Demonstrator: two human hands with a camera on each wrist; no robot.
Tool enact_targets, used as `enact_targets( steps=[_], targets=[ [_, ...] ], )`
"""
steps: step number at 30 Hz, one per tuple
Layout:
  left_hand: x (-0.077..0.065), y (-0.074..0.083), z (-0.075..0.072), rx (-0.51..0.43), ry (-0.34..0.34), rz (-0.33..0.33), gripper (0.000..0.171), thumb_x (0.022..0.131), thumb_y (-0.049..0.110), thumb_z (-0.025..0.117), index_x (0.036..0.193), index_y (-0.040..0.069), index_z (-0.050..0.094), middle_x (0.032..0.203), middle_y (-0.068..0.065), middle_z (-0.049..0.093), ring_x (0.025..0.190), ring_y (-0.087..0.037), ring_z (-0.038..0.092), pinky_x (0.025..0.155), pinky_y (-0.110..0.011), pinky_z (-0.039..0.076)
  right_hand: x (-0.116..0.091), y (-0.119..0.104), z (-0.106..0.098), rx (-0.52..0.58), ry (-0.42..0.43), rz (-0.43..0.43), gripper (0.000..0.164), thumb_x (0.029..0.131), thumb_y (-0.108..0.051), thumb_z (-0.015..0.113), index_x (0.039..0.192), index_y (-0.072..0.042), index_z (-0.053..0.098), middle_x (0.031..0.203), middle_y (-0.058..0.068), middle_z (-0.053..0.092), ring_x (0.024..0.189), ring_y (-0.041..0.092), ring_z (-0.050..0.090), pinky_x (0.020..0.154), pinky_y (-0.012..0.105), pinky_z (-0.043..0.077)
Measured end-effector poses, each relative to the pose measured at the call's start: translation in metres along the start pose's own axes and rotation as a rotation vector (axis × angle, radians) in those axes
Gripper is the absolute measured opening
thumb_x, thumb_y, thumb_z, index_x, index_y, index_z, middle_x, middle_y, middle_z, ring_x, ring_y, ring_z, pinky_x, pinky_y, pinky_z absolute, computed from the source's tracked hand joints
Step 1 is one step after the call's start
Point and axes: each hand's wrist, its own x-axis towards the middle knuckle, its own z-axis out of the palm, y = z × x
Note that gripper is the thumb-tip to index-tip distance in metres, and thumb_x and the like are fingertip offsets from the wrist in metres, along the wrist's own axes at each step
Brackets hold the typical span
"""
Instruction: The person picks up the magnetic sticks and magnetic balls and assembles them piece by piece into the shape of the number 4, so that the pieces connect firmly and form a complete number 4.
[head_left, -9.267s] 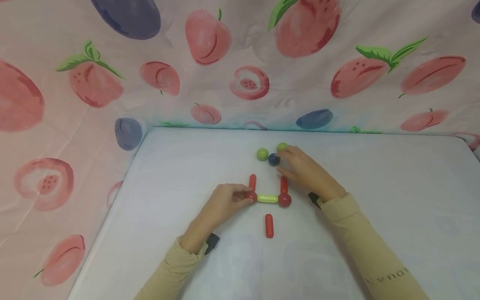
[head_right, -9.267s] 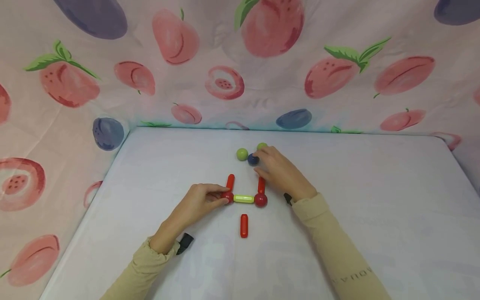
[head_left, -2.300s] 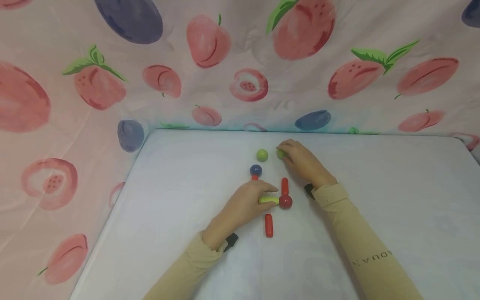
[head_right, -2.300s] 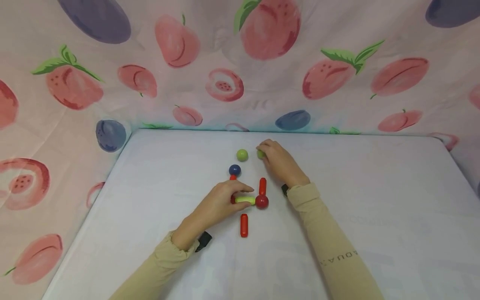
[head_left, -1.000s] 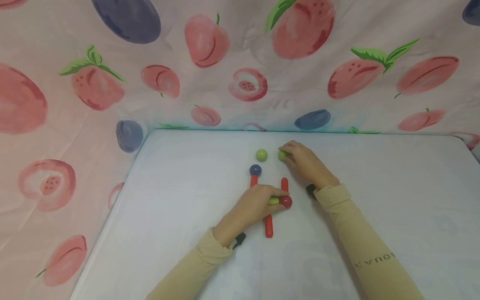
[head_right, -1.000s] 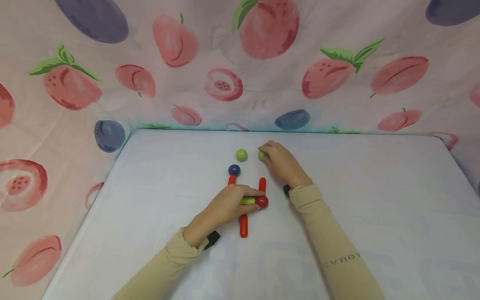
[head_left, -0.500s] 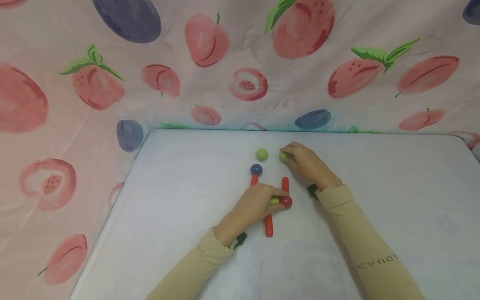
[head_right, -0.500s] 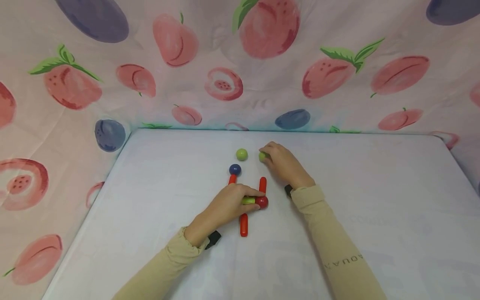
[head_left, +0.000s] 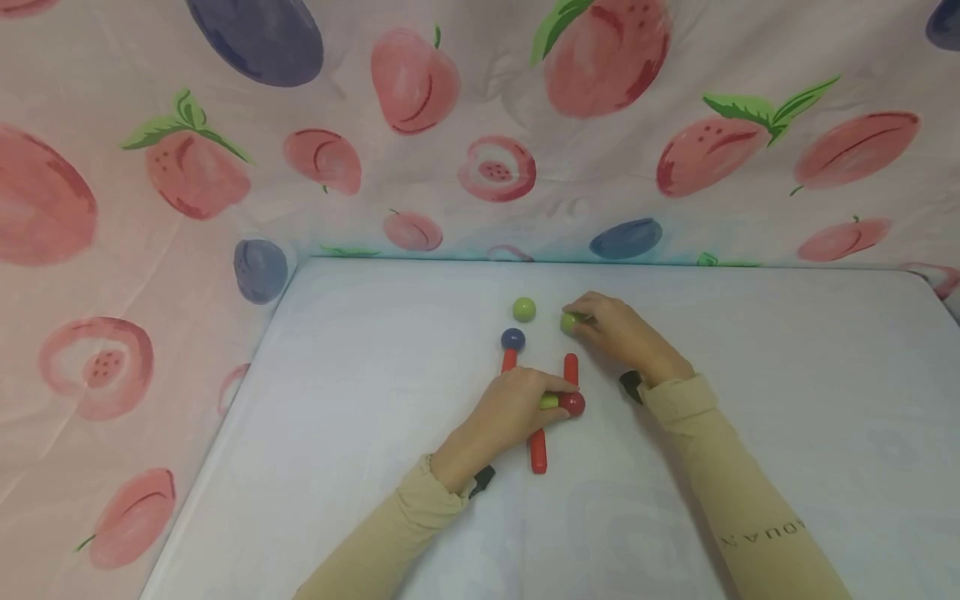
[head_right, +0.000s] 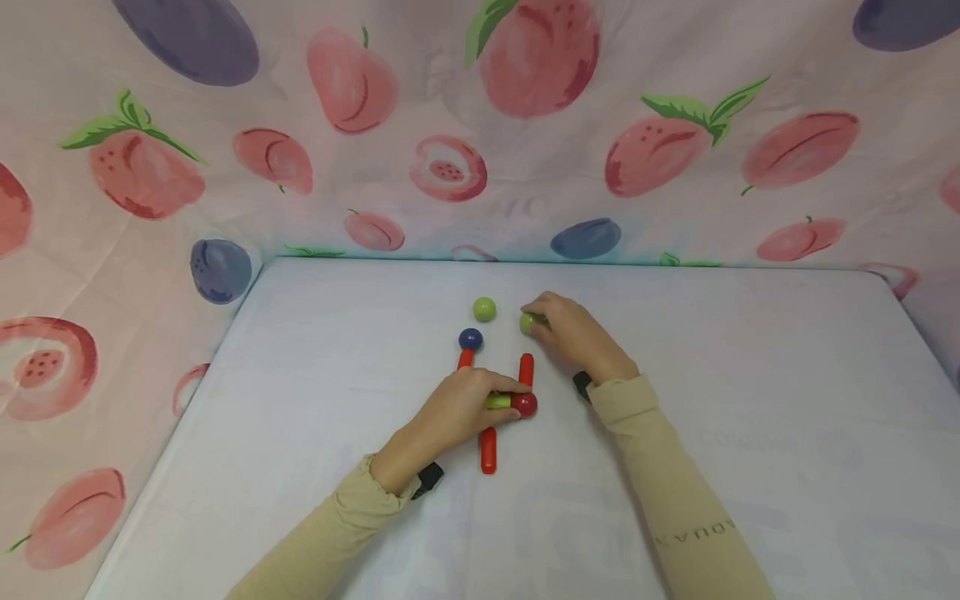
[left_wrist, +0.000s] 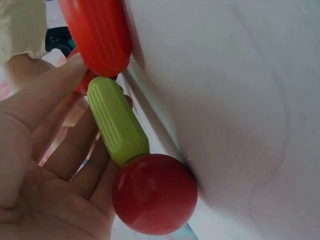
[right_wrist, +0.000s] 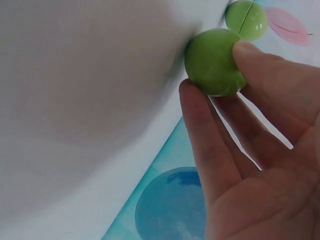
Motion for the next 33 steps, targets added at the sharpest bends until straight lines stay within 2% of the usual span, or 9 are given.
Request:
enact_targets(
  steps=[11, 33],
  targets=[
    [0.001, -0.001, 0.002, 0.001, 0.009, 0.002, 0.029, 0.083, 0.022, 0.081, 0.112, 0.018, 0.076, 0.084, 0.010, 0.069, 0.074, -0.005, 0.054, 0.066, -0.013, 0.043, -0.007, -0.001, -0.003, 0.022, -0.039, -0.031, 0.035, 0.094, -0.006, 0.066, 0.127, 0.003, 0.064, 0.122, 0.019, 0.066, 0.114, 0.034, 0.063, 0.102, 0.049, 0.049],
    [0.000, -0.001, 0.001, 0.004, 0.011, 0.012, 0.030, 0.085, 0.021, 0.080, 0.114, 0.017, 0.075, 0.086, 0.009, 0.069, 0.075, -0.006, 0.054, 0.066, -0.013, 0.043, -0.013, -0.004, -0.004, 0.051, -0.116, -0.013, 0.033, 0.095, -0.014, 0.066, 0.126, -0.001, 0.066, 0.123, 0.016, 0.067, 0.119, 0.034, 0.059, 0.104, 0.052, 0.046]
  ],
)
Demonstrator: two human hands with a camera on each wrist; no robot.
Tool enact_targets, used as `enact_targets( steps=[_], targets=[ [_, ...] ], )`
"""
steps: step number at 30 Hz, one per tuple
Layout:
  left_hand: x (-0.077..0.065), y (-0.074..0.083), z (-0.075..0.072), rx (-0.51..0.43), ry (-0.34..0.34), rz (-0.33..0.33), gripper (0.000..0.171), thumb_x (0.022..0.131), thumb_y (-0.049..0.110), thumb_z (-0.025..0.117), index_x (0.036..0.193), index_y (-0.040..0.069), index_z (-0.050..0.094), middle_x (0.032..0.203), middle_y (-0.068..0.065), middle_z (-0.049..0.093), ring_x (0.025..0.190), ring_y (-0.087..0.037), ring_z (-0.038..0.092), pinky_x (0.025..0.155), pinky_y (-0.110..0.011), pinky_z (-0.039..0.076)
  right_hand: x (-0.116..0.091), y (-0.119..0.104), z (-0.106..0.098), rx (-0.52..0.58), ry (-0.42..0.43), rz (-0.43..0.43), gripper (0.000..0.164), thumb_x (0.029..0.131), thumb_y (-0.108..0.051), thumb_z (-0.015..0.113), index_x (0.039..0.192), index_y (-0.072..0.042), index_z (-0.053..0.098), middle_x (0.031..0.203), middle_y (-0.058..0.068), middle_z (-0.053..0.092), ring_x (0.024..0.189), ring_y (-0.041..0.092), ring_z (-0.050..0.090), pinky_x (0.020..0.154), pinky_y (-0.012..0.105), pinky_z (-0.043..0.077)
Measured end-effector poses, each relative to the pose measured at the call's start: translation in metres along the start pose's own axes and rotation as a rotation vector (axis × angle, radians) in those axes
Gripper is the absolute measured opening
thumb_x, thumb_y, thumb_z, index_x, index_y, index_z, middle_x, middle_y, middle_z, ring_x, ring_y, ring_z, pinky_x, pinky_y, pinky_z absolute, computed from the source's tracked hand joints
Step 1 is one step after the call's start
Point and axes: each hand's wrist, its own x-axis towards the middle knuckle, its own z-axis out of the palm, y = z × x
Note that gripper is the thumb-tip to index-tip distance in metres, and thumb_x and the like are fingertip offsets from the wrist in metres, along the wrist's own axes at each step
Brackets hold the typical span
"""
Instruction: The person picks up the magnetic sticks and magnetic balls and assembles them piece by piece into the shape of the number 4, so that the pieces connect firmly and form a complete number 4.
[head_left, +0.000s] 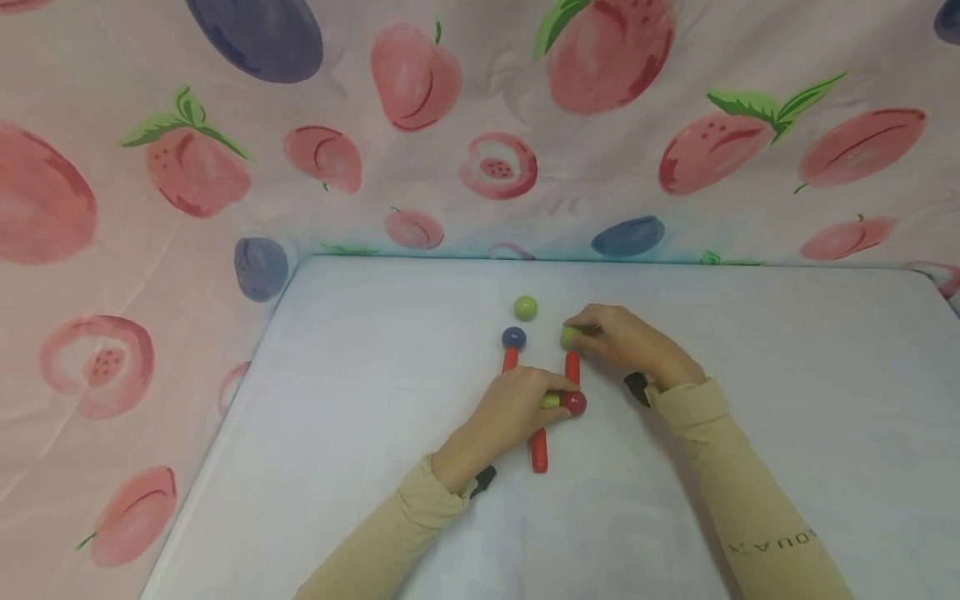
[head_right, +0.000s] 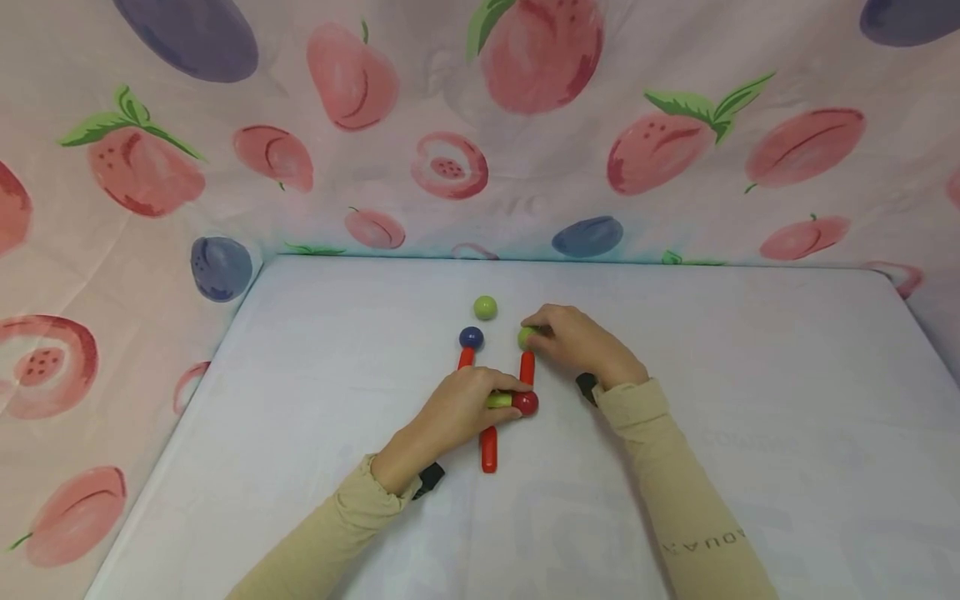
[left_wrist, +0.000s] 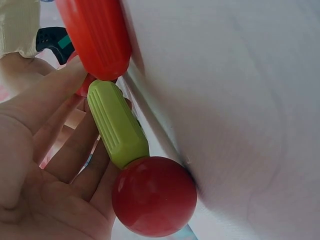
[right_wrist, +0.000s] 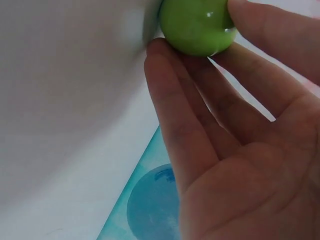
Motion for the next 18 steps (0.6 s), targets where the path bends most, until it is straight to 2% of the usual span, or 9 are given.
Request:
enact_targets(
  steps=[9, 18],
  targets=[
    [0.0002, -0.0003, 0.0001, -0.013, 0.003, 0.008, 0.026, 0.086, 0.021, 0.079, 0.112, 0.018, 0.075, 0.086, 0.009, 0.069, 0.076, -0.005, 0.055, 0.068, -0.013, 0.044, -0.0006, 0.0032, 0.0007, 0.039, -0.016, -0.044, 0.032, 0.095, -0.015, 0.067, 0.124, -0.001, 0.068, 0.122, 0.015, 0.068, 0.120, 0.034, 0.059, 0.105, 0.052, 0.045],
    [0.0002, 0.0007, -0.0005, -0.010, -0.001, 0.000, 0.030, 0.085, 0.020, 0.079, 0.115, 0.017, 0.074, 0.088, 0.009, 0.069, 0.077, -0.006, 0.055, 0.068, -0.013, 0.044, -0.0016, 0.0030, 0.0012, 0.054, -0.022, -0.032, 0.032, 0.095, -0.015, 0.067, 0.125, -0.002, 0.067, 0.123, 0.015, 0.068, 0.122, 0.033, 0.058, 0.106, 0.052, 0.045]
  ],
)
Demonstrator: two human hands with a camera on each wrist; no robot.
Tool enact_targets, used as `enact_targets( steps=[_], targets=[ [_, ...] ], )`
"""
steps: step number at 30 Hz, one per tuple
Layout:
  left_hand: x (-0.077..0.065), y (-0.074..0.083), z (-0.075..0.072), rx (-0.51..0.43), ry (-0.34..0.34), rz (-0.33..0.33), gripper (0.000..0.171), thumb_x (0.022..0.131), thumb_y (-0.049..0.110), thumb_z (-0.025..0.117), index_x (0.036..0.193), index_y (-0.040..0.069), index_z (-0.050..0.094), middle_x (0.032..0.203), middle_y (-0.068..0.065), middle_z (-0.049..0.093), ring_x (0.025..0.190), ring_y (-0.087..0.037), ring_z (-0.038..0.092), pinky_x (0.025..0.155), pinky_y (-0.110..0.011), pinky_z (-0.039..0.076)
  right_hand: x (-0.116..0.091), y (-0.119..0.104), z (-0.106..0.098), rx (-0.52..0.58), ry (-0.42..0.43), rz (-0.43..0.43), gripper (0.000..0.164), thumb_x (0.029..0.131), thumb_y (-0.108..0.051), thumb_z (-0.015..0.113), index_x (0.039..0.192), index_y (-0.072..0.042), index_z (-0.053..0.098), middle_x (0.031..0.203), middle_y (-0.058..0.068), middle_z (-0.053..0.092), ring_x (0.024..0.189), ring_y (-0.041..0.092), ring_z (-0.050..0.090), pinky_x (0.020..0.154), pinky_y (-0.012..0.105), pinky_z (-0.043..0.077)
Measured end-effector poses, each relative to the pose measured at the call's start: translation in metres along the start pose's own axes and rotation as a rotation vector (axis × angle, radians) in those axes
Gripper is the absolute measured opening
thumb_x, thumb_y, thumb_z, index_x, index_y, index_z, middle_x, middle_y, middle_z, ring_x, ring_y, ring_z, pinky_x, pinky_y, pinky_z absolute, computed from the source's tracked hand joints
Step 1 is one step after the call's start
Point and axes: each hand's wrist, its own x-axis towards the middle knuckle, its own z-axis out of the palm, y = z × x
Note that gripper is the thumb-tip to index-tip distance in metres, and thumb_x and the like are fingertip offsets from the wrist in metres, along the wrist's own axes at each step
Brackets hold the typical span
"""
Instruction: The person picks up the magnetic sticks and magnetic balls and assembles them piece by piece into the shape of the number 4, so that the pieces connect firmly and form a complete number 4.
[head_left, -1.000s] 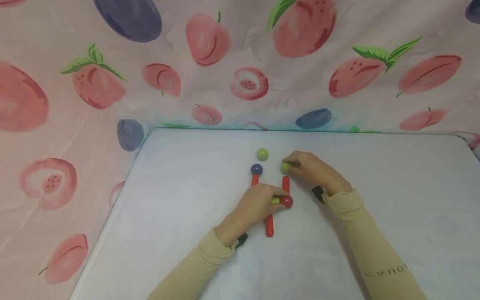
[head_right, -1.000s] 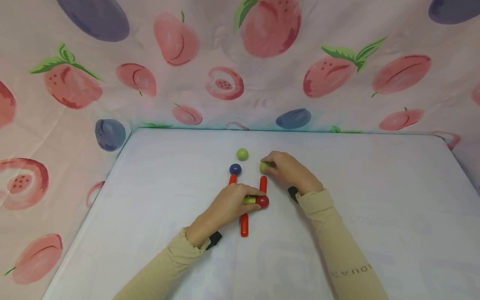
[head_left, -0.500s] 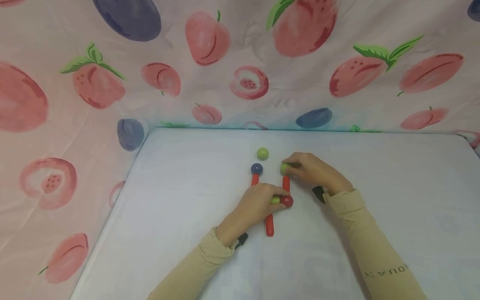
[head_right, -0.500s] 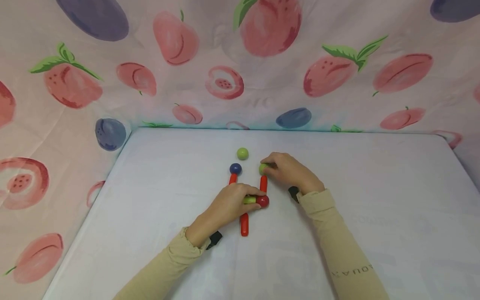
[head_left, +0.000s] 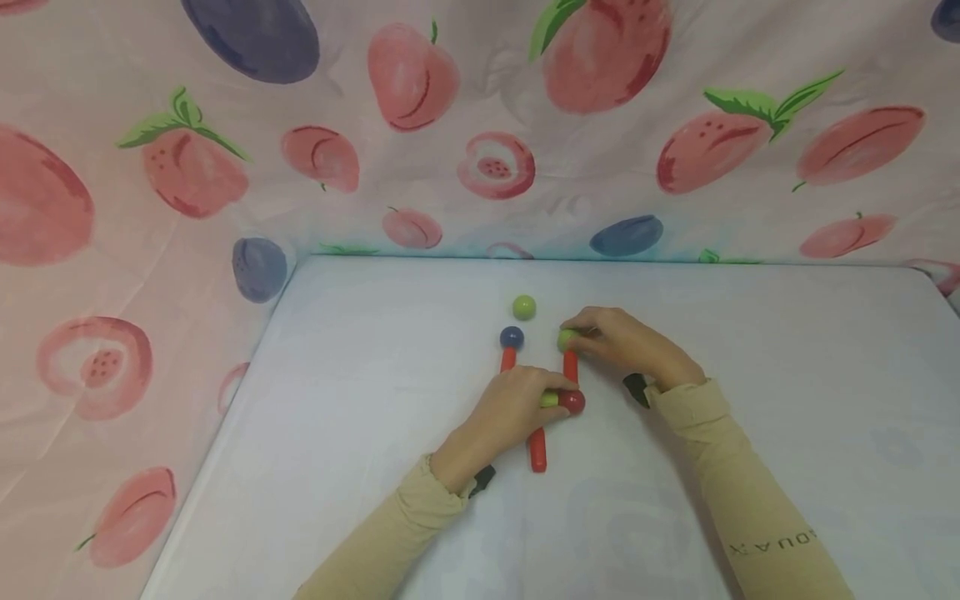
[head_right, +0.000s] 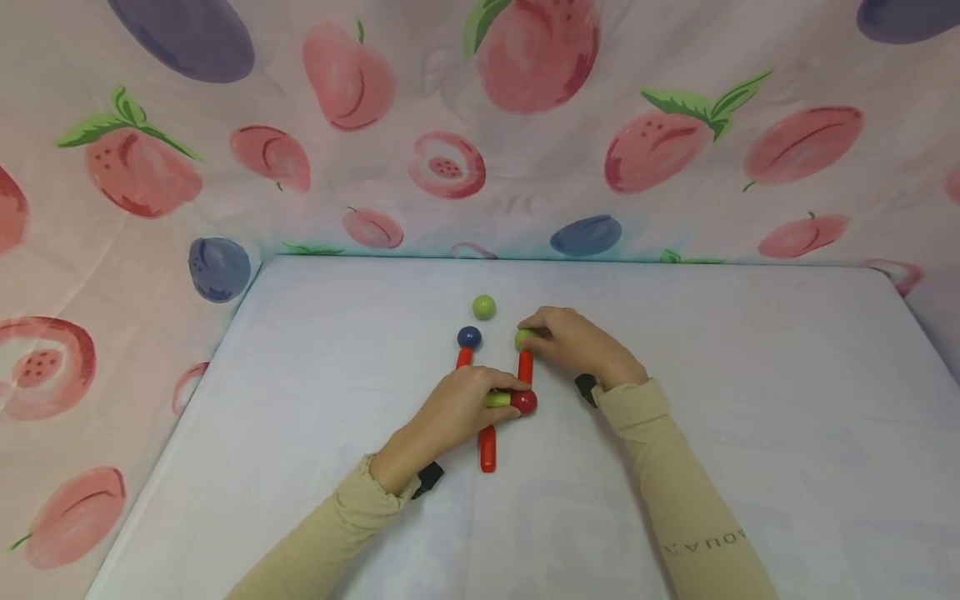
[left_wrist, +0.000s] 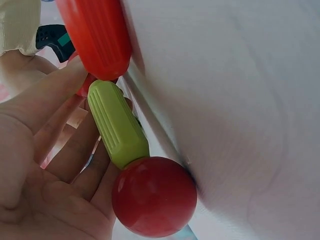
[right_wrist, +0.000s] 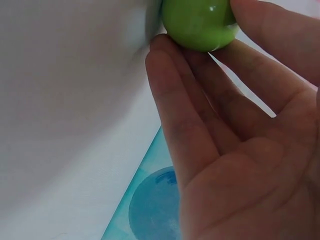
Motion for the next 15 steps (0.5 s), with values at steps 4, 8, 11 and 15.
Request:
enact_targets(
  steps=[4, 8, 11, 15],
  targets=[
    [0.0000, -0.0015, -0.0001, -0.011, -0.007, 0.000, 0.032, 0.085, 0.020, 0.079, 0.116, 0.017, 0.074, 0.089, 0.009, 0.069, 0.078, -0.006, 0.055, 0.069, -0.013, 0.045, 0.0003, -0.0005, 0.0007, 0.003, -0.004, 0.008, 0.033, 0.095, -0.016, 0.067, 0.125, -0.002, 0.067, 0.123, 0.015, 0.068, 0.122, 0.034, 0.058, 0.106, 0.052, 0.045],
    [0.0004, -0.0048, -0.0001, -0.028, -0.010, 0.007, 0.032, 0.085, 0.020, 0.080, 0.116, 0.018, 0.074, 0.089, 0.010, 0.070, 0.079, -0.007, 0.056, 0.070, -0.013, 0.045, -0.0001, -0.0006, 0.0011, 0.004, -0.004, 0.004, 0.033, 0.095, -0.016, 0.066, 0.126, -0.001, 0.066, 0.124, 0.015, 0.067, 0.122, 0.034, 0.058, 0.107, 0.052, 0.044],
    [0.0008, -0.0072, -0.0001, -0.039, -0.009, 0.019, 0.032, 0.085, 0.020, 0.080, 0.116, 0.018, 0.074, 0.090, 0.010, 0.070, 0.080, -0.007, 0.057, 0.071, -0.013, 0.046, -0.0002, -0.0004, 0.0011, 0.000, -0.001, -0.003, 0.033, 0.096, -0.015, 0.066, 0.126, -0.001, 0.066, 0.123, 0.016, 0.067, 0.122, 0.034, 0.058, 0.106, 0.052, 0.044],
    [0.0014, -0.0087, -0.0007, -0.053, -0.016, 0.032, 0.031, 0.085, 0.019, 0.080, 0.116, 0.018, 0.074, 0.092, 0.009, 0.071, 0.080, -0.007, 0.057, 0.072, -0.012, 0.047, -0.0007, -0.0015, 0.0012, -0.005, 0.002, 0.001, 0.033, 0.096, -0.016, 0.066, 0.126, -0.002, 0.066, 0.123, 0.015, 0.067, 0.120, 0.033, 0.059, 0.106, 0.052, 0.045]
  ],
)
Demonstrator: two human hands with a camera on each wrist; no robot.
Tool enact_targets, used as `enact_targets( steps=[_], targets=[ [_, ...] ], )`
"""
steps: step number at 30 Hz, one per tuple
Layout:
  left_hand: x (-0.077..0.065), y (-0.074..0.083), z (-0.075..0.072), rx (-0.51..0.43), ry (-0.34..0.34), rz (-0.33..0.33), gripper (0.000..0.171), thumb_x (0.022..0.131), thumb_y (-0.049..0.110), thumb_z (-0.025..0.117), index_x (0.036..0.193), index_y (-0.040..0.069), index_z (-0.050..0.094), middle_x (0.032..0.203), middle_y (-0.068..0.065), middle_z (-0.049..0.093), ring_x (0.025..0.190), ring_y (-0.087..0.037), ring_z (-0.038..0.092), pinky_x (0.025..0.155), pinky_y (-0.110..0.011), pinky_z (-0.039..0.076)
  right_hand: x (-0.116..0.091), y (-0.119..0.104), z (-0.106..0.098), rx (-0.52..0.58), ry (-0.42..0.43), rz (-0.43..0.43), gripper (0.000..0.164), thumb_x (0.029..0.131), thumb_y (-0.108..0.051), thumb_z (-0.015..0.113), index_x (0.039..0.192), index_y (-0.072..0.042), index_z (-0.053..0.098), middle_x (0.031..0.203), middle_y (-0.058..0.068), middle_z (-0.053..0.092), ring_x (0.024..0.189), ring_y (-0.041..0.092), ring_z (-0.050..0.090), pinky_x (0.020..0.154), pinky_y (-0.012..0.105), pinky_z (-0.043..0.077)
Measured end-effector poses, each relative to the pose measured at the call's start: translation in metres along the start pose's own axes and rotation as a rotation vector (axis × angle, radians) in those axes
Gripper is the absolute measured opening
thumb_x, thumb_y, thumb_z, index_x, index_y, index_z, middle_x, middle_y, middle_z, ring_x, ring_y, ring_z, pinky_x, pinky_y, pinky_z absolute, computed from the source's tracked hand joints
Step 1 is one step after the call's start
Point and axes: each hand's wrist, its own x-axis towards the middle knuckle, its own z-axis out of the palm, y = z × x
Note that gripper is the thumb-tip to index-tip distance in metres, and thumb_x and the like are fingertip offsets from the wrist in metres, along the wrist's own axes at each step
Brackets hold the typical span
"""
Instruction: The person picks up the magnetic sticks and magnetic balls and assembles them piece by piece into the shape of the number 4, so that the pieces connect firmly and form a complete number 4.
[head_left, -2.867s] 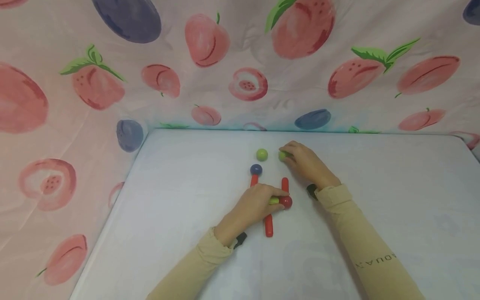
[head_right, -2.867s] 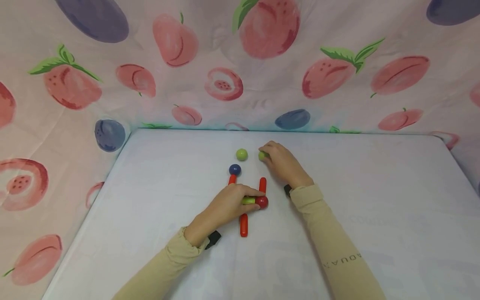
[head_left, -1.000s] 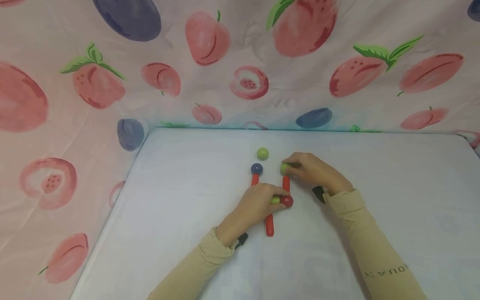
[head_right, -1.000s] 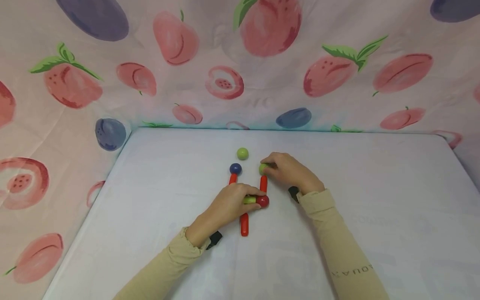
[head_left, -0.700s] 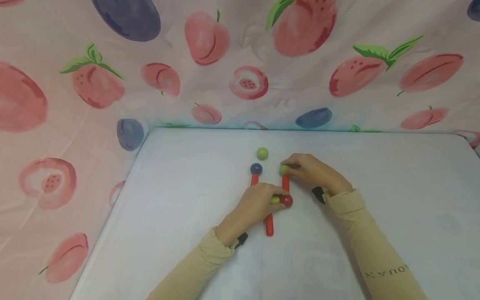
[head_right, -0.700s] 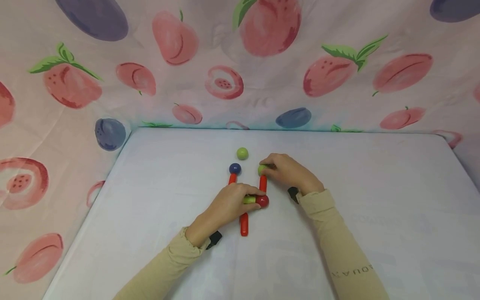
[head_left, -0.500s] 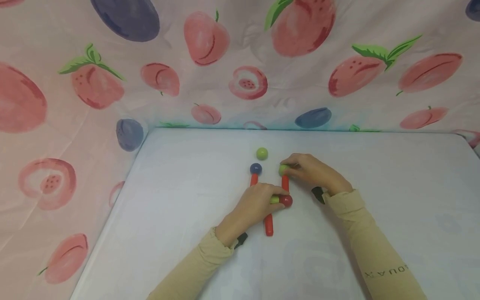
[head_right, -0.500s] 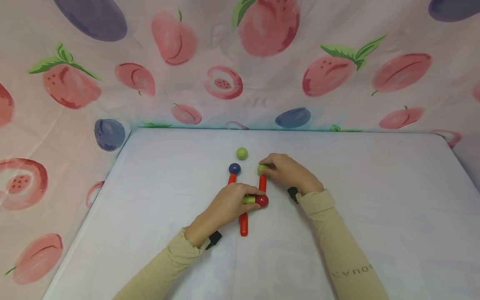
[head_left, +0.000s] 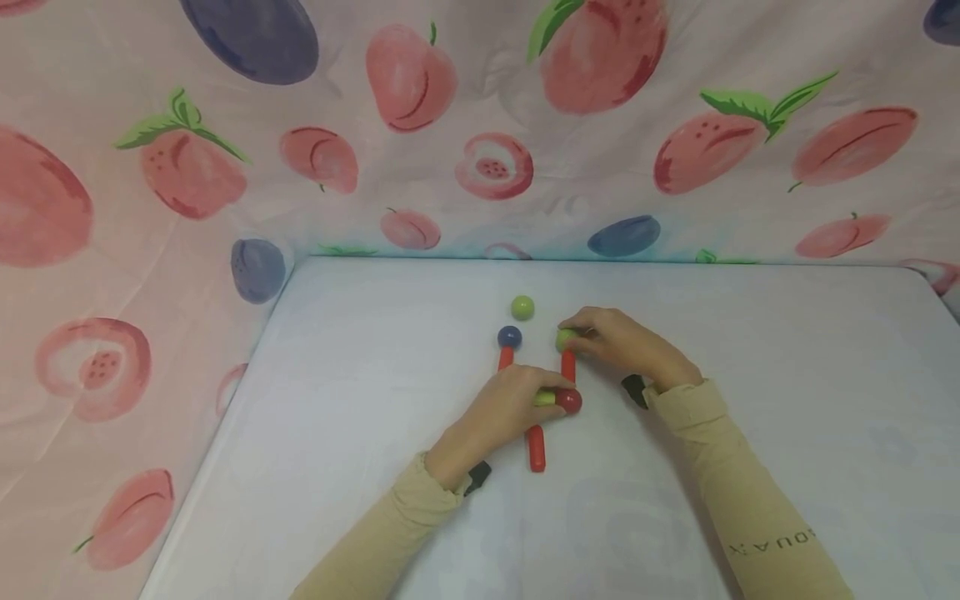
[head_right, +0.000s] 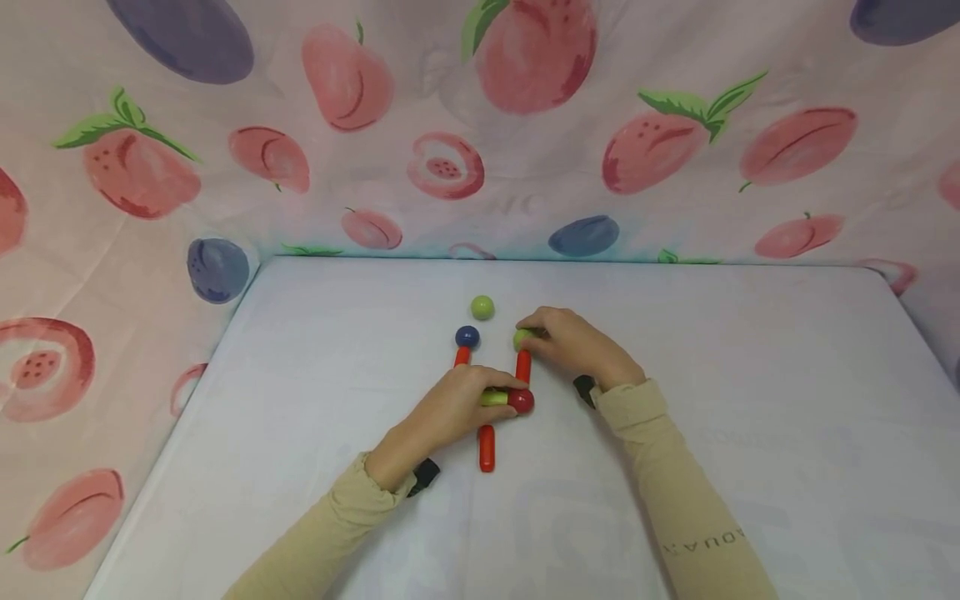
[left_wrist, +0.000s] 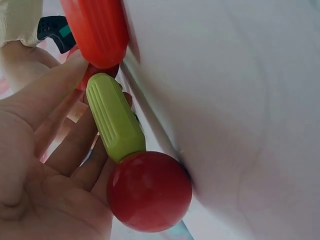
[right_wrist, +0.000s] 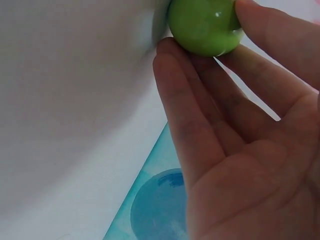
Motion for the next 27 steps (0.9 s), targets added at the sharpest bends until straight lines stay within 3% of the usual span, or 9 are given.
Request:
enact_targets(
  steps=[12, 20, 27],
  targets=[
    [-0.003, -0.006, -0.005, -0.062, 0.006, 0.013, 0.027, 0.087, 0.018, 0.077, 0.114, 0.018, 0.075, 0.091, 0.010, 0.072, 0.075, -0.003, 0.058, 0.071, -0.014, 0.049, -0.001, 0.000, 0.005, -0.033, 0.045, -0.004, 0.036, 0.095, -0.018, 0.068, 0.126, -0.002, 0.065, 0.120, 0.013, 0.067, 0.114, 0.030, 0.062, 0.103, 0.049, 0.048],
    [-0.004, -0.010, -0.006, -0.062, -0.008, -0.027, 0.032, 0.088, 0.017, 0.076, 0.121, 0.018, 0.073, 0.108, 0.006, 0.074, 0.088, -0.003, 0.062, 0.085, -0.016, 0.052, -0.002, 0.000, 0.008, -0.069, 0.104, -0.034, 0.035, 0.092, -0.017, 0.071, 0.123, -0.001, 0.067, 0.115, 0.012, 0.068, 0.109, 0.029, 0.063, 0.101, 0.047, 0.050],
    [-0.004, -0.010, -0.007, -0.067, -0.008, -0.016, 0.031, 0.088, 0.017, 0.076, 0.119, 0.016, 0.073, 0.108, 0.004, 0.074, 0.091, -0.005, 0.064, 0.088, -0.017, 0.052, -0.004, 0.001, 0.010, -0.051, 0.150, -0.064, 0.034, 0.091, -0.014, 0.072, 0.121, 0.001, 0.067, 0.112, 0.013, 0.068, 0.107, 0.030, 0.065, 0.099, 0.047, 0.051]
  ],
)
